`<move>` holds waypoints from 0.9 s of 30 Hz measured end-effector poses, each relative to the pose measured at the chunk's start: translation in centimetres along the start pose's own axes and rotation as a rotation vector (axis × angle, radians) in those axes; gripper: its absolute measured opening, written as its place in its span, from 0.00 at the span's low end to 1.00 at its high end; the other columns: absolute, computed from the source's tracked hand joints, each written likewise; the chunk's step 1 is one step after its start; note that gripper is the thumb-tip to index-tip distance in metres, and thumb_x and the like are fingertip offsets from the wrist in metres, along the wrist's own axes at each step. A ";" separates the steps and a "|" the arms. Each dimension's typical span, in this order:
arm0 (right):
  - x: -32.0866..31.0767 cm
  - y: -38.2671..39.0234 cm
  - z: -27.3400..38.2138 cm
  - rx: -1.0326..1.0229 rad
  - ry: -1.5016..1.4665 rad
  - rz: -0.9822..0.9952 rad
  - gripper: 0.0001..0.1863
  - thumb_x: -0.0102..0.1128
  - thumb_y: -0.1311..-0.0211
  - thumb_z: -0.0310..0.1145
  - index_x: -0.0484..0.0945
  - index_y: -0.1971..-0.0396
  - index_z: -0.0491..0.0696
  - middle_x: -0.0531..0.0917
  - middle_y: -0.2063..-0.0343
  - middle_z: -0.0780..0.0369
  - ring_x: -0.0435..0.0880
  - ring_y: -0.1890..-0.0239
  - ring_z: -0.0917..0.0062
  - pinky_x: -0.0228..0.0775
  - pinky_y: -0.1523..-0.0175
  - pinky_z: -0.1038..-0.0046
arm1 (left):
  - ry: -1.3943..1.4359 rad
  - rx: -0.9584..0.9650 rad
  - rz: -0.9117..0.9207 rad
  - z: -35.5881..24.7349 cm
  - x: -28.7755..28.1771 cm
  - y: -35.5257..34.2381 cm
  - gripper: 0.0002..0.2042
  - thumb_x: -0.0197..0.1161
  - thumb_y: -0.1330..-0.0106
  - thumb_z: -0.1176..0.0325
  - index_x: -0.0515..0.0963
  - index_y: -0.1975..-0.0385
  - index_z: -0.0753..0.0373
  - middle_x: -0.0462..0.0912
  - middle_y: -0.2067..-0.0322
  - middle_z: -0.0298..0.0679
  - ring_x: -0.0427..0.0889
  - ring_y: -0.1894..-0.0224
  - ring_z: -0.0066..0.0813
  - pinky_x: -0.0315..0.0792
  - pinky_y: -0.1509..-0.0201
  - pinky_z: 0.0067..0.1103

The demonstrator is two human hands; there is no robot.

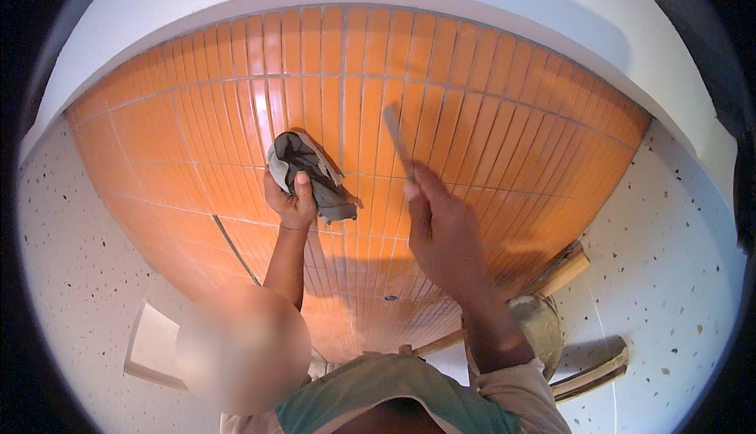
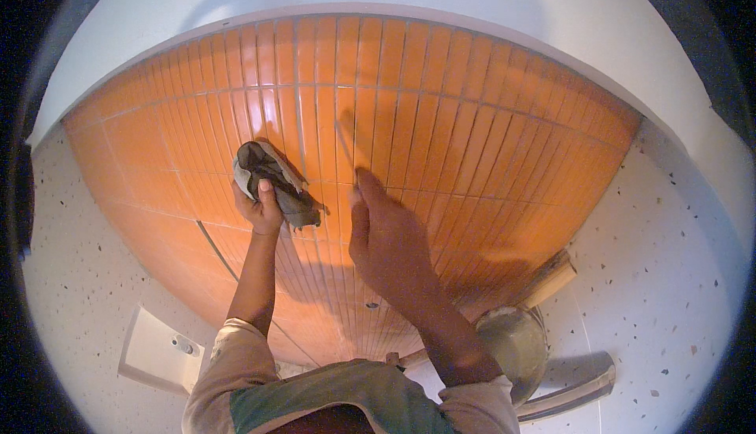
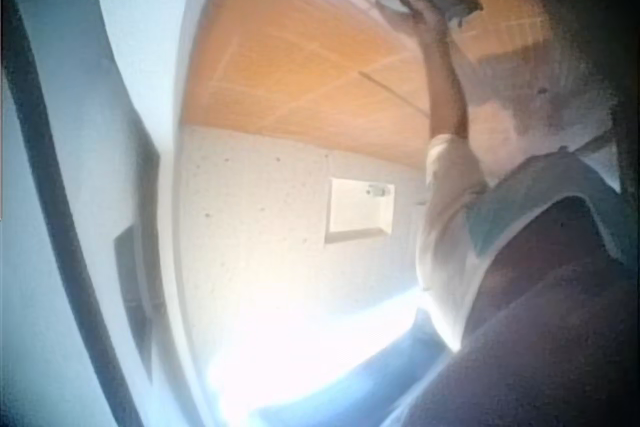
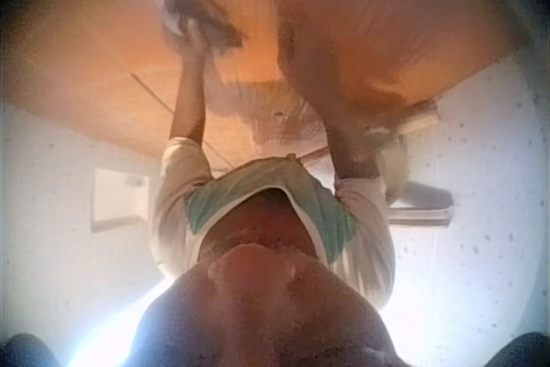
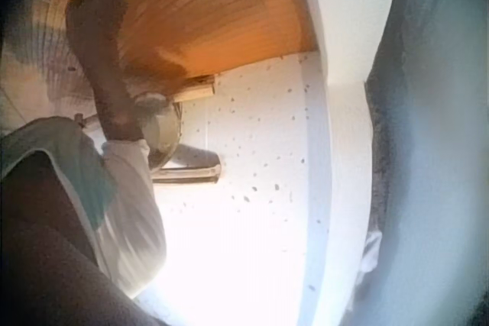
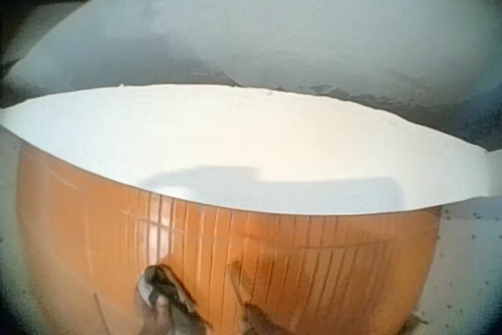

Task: The person applies grout to the joints of orange wall tiles using a rubber float. They repeatedly press the grout into the gaps and wipe the surface with a cloth to remove excess material. The person works on a vertical tiled surface, occasionally dipping the cloth into a bucket of water.

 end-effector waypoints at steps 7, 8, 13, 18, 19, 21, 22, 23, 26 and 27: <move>0.1 -3.3 1.1 0.013 -0.067 -0.085 0.17 0.48 0.34 0.29 0.68 0.46 0.43 0.81 0.71 0.46 0.82 0.68 0.51 0.75 0.65 0.57 | 0.007 -0.026 0.037 0.5 -0.2 0.2 0.20 0.60 0.36 0.61 0.69 0.55 0.73 0.76 0.65 0.43 0.75 0.64 0.30 0.70 0.58 0.24; 0.6 -2.8 0.8 -0.034 -0.084 -0.116 0.17 0.48 0.34 0.30 0.67 0.46 0.43 0.81 0.71 0.46 0.82 0.68 0.51 0.74 0.64 0.56 | 0.013 -0.021 0.037 0.4 -0.2 0.2 0.20 0.60 0.36 0.61 0.69 0.55 0.73 0.76 0.65 0.43 0.75 0.64 0.30 0.70 0.59 0.24; 3.5 2.7 -3.5 0.151 0.041 0.210 0.17 0.47 0.33 0.32 0.68 0.47 0.43 0.80 0.70 0.47 0.82 0.67 0.51 0.74 0.62 0.56 | 0.021 -0.007 0.012 -0.2 -0.2 0.0 0.19 0.61 0.36 0.62 0.69 0.55 0.73 0.76 0.65 0.43 0.75 0.65 0.30 0.71 0.58 0.24; 0.7 0.2 0.3 0.046 -0.087 0.059 0.16 0.47 0.34 0.30 0.69 0.47 0.44 0.80 0.70 0.47 0.82 0.66 0.51 0.74 0.63 0.57 | -0.021 0.023 0.014 -0.4 -0.3 -0.2 0.20 0.59 0.35 0.61 0.70 0.53 0.72 0.76 0.64 0.42 0.75 0.63 0.30 0.70 0.57 0.24; 0.4 -1.1 1.3 -0.003 -0.103 0.013 0.16 0.47 0.34 0.30 0.70 0.47 0.44 0.80 0.70 0.47 0.82 0.66 0.51 0.74 0.63 0.57 | -0.028 0.027 0.000 -0.6 -0.5 -0.3 0.19 0.60 0.36 0.62 0.70 0.55 0.72 0.76 0.65 0.44 0.75 0.64 0.33 0.70 0.59 0.25; 0.2 -2.7 2.3 -0.053 -0.089 -0.051 0.15 0.48 0.34 0.30 0.70 0.48 0.44 0.80 0.71 0.47 0.82 0.67 0.51 0.74 0.64 0.57 | -0.031 0.032 -0.010 -0.6 -0.5 -0.2 0.17 0.61 0.37 0.63 0.71 0.58 0.72 0.75 0.67 0.46 0.76 0.66 0.37 0.71 0.61 0.26; 0.4 -3.2 2.4 -0.058 -0.060 -0.069 0.15 0.48 0.34 0.29 0.70 0.48 0.45 0.80 0.72 0.47 0.82 0.68 0.51 0.74 0.65 0.57 | -0.031 0.033 -0.007 -0.6 -0.4 -0.1 0.17 0.61 0.38 0.63 0.71 0.58 0.72 0.75 0.67 0.46 0.76 0.66 0.38 0.71 0.61 0.27; 0.5 -3.5 2.4 -0.064 -0.031 -0.086 0.15 0.48 0.34 0.29 0.70 0.48 0.45 0.80 0.72 0.47 0.82 0.68 0.51 0.73 0.65 0.57 | -0.031 0.035 -0.004 -0.5 -0.3 0.0 0.17 0.62 0.38 0.63 0.71 0.58 0.72 0.75 0.67 0.47 0.76 0.67 0.39 0.71 0.61 0.27; 1.1 -3.9 1.7 -0.001 -0.019 -0.066 0.15 0.48 0.34 0.29 0.70 0.49 0.45 0.80 0.74 0.47 0.82 0.69 0.51 0.73 0.65 0.57 | -0.010 0.043 -0.021 -0.8 -0.3 -0.1 0.18 0.62 0.38 0.62 0.71 0.59 0.72 0.75 0.68 0.47 0.76 0.67 0.40 0.71 0.63 0.28; 1.2 -4.0 2.1 0.008 -0.014 -0.049 0.15 0.48 0.34 0.29 0.70 0.49 0.45 0.80 0.74 0.47 0.82 0.69 0.51 0.73 0.66 0.57 | -0.046 0.057 -0.017 -0.9 -0.4 -0.2 0.18 0.62 0.38 0.62 0.71 0.59 0.72 0.75 0.68 0.47 0.76 0.68 0.40 0.70 0.63 0.28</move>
Point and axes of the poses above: each hand's wrist, its own y-axis away from the middle knuckle, its own x-axis out of the palm, z = x × y, the point moved 9 cm from there along -y, towards the middle knuckle
